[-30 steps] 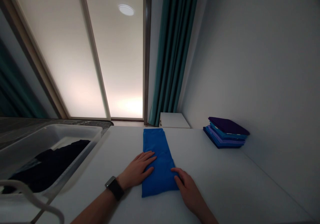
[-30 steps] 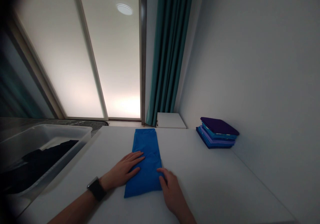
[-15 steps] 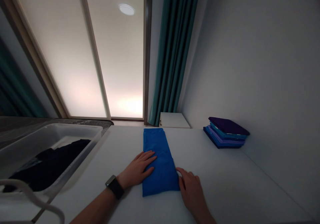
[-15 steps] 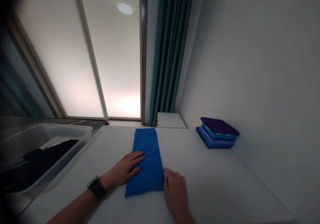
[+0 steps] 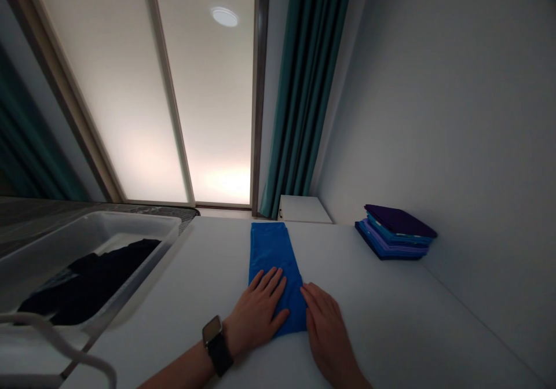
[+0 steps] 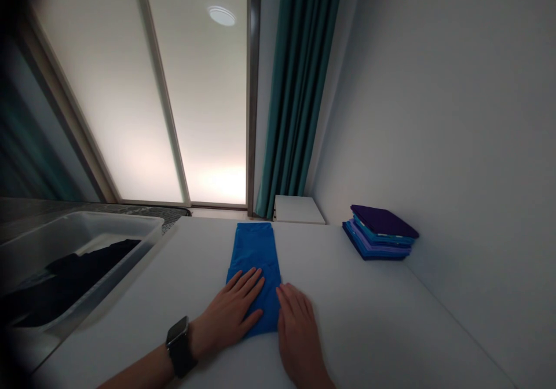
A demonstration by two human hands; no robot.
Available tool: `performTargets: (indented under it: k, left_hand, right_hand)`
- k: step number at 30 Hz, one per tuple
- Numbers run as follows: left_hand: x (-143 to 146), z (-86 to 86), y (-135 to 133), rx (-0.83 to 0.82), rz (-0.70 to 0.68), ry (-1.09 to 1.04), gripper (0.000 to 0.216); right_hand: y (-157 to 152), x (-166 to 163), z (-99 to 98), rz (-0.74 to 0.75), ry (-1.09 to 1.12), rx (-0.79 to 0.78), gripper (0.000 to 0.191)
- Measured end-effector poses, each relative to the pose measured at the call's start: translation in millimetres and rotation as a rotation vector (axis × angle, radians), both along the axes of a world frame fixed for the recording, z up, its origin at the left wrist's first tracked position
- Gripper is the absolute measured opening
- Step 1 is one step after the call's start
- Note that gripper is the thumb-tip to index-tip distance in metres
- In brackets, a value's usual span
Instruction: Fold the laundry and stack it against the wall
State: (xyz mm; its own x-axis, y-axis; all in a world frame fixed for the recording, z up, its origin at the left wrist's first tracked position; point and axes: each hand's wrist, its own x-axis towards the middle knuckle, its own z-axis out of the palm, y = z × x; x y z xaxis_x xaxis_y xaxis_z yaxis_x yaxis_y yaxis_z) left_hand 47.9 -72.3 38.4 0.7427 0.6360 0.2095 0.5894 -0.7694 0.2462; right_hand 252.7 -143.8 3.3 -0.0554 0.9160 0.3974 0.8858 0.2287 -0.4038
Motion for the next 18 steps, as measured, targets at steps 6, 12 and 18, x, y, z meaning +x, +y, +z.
performTargets:
  k: [6,12,18]
  left_hand:
    - [-0.5,-6.0,-0.2,-0.010,0.000,0.019,0.062]
    - [-0.7,-6.7,-1.1,-0.003,-0.015,0.014,0.064]
    - [-5.4,-4.1,-0.5,-0.013,-0.030,0.004,0.066]
  right_hand:
    - [28.4,-3.2,18.8,0.129,-0.111,-0.188,0.055]
    - [59.4,-15.4,16.6,0.240,-0.197,-0.235,0.053]
    - [56.9,-20.5,3.3,0.224,-0.192,-0.232,0.053]
